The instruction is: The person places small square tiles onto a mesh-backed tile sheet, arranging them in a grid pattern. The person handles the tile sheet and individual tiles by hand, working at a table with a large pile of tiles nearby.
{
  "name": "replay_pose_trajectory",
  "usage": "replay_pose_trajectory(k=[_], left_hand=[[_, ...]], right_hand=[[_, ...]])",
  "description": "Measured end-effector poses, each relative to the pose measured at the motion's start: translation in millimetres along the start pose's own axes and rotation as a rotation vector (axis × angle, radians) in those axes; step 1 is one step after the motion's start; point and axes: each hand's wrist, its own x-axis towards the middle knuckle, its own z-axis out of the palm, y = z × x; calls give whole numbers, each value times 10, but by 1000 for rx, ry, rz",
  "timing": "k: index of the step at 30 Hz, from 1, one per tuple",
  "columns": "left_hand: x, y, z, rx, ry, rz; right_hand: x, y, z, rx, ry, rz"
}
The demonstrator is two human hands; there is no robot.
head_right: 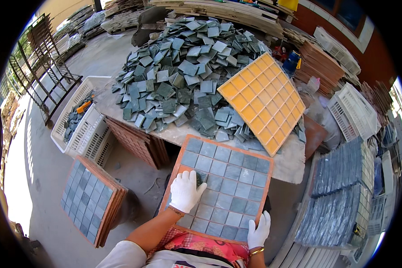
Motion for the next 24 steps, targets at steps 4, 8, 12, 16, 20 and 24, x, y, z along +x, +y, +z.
replay_pose_trajectory(k=[4,8,12,16,20,24], left_hand=[[47,-274,4,-122,45,-119],[100,-596,-30,-37,16,-195],[117,-661,-160,-19,-155,-90],[151,-683,-198,84,-241,17],[196,-705,-133,79,-233,61],[222,-583,-160,185,-284,121]], right_hand=[[-7,43,26,-39,30,-34],[-5,38,23,-20,40,-28],[-6,8,12,-7,41,-22],[-21,39,53,-11,78,-66],[-10,3,34,-6,78,-56],[5,10,32,-3,85,-42]])
